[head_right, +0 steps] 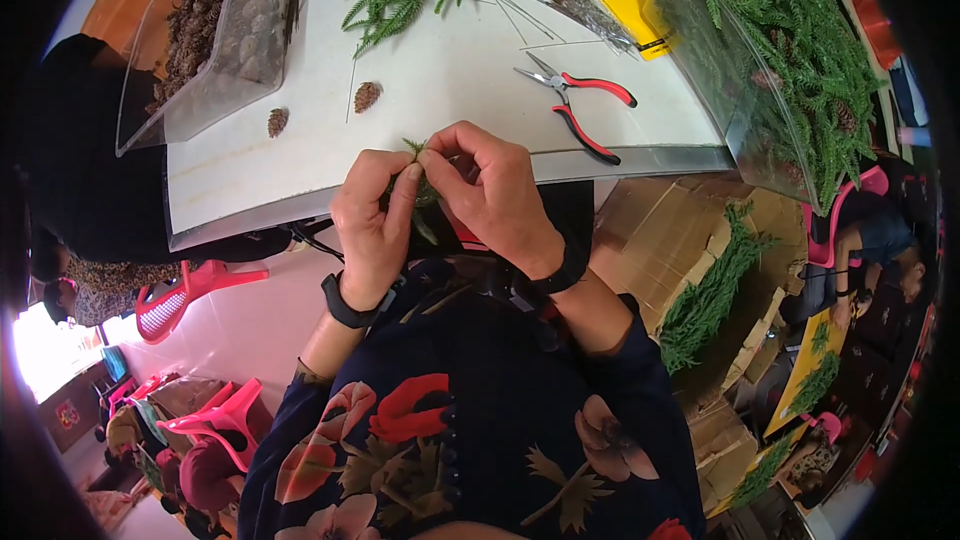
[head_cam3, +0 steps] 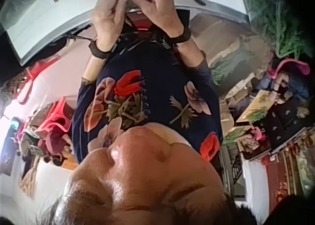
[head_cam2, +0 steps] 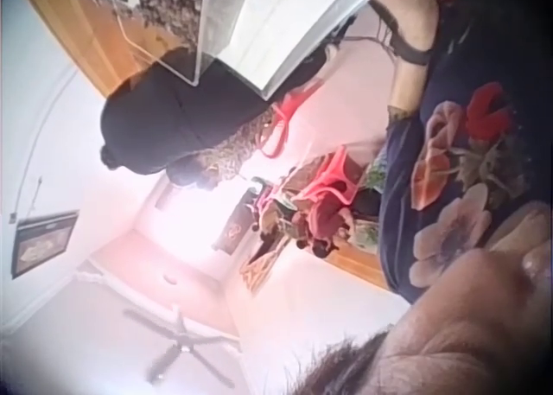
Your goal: Trimming green sprigs with snips and sorting small organic objects into containers on a production floor.
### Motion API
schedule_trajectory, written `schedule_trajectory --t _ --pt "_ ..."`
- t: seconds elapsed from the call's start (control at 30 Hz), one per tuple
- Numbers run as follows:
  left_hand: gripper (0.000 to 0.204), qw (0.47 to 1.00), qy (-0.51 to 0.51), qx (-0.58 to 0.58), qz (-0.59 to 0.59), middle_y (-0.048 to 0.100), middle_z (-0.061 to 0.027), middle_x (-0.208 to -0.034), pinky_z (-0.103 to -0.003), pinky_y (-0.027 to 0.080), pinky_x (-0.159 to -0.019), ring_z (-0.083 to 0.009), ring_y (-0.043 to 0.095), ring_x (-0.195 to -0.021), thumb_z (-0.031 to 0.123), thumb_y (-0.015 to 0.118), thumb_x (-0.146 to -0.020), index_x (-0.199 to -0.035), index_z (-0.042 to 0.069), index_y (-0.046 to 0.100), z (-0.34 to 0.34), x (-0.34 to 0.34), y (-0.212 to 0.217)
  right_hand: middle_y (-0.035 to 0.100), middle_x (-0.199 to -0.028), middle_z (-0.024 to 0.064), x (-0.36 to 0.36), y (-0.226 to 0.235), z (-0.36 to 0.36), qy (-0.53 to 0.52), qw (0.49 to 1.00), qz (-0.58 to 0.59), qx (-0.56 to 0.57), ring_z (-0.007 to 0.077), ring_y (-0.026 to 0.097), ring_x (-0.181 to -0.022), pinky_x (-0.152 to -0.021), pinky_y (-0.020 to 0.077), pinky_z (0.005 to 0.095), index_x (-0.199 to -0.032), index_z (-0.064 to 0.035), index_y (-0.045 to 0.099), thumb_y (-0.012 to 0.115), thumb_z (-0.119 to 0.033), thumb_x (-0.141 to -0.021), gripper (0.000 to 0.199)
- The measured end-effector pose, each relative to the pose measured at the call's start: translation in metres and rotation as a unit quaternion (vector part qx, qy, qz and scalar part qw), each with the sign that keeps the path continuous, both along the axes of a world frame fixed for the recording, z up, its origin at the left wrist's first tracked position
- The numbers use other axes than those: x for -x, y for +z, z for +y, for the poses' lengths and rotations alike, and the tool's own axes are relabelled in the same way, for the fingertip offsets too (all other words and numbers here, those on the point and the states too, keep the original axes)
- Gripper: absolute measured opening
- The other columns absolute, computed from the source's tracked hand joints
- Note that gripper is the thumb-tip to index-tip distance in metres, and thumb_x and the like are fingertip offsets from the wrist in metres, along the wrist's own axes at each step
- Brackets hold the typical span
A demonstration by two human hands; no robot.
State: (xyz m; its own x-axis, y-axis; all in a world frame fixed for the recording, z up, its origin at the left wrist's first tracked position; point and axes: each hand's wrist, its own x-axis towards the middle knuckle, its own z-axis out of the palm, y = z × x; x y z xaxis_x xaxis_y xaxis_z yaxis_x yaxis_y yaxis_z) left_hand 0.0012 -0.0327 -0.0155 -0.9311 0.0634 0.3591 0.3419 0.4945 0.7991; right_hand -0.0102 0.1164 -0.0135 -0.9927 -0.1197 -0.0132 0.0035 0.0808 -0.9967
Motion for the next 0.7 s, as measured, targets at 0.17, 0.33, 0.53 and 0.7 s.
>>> schedule_trajectory --t 0.17,0.33,0.53,0.7 --pt "0.006 0.997 0.003 -0.073 -0.001 0.059 -0.0081 -0.080 -0.025 0.043 -0.060 -0.0141 0.055 -0.068 0.001 0.063 -0.086 -0.092 -0.002 0.062 0.004 0.003 -0.002 0.063 -0.083 0.0003 -0.009 -0.008 -0.008 -0.055 0.997 0.008 0.046 0.0043 0.055 -0.071 -0.060 0.0439 0.0192 -0.094 -0.0011 0.062 0.064 -0.005 -0.088 0.008" --pt "0.005 0.949 0.013 -0.275 -0.155 0.055 0.0005 -0.079 -0.020 0.040 -0.064 -0.0064 0.049 -0.071 0.002 0.060 -0.090 -0.091 -0.002 0.061 0.003 0.001 -0.009 0.064 -0.088 0.0069 0.002 -0.007 -0.003 -0.054 0.904 0.377 -0.195 0.0182 0.061 -0.073 -0.064 0.0492 0.0269 -0.099 -0.0025 0.062 0.069 -0.004 -0.081 0.019" --pt "0.005 0.869 -0.020 -0.408 -0.280 0.049 0.0024 -0.079 -0.019 0.036 -0.060 -0.0049 0.044 -0.069 0.002 0.059 -0.090 -0.086 -0.002 0.060 -0.010 0.000 -0.008 0.062 -0.099 0.0112 0.002 0.016 0.018 0.018 0.903 0.346 -0.255 0.0292 0.062 -0.080 -0.069 0.0511 0.0329 -0.104 -0.0045 0.063 0.074 -0.007 -0.075 0.031" --pt "0.006 0.920 -0.043 -0.335 -0.200 0.050 0.0011 -0.080 -0.019 0.035 -0.062 -0.0055 0.043 -0.069 0.001 0.058 -0.090 -0.084 -0.002 0.058 -0.017 0.003 -0.002 0.061 -0.106 0.0120 0.013 0.035 0.066 -0.042 0.866 0.288 -0.406 0.0296 0.061 -0.084 -0.073 0.0510 0.0326 -0.108 -0.0053 0.062 0.073 -0.009 -0.077 0.034"
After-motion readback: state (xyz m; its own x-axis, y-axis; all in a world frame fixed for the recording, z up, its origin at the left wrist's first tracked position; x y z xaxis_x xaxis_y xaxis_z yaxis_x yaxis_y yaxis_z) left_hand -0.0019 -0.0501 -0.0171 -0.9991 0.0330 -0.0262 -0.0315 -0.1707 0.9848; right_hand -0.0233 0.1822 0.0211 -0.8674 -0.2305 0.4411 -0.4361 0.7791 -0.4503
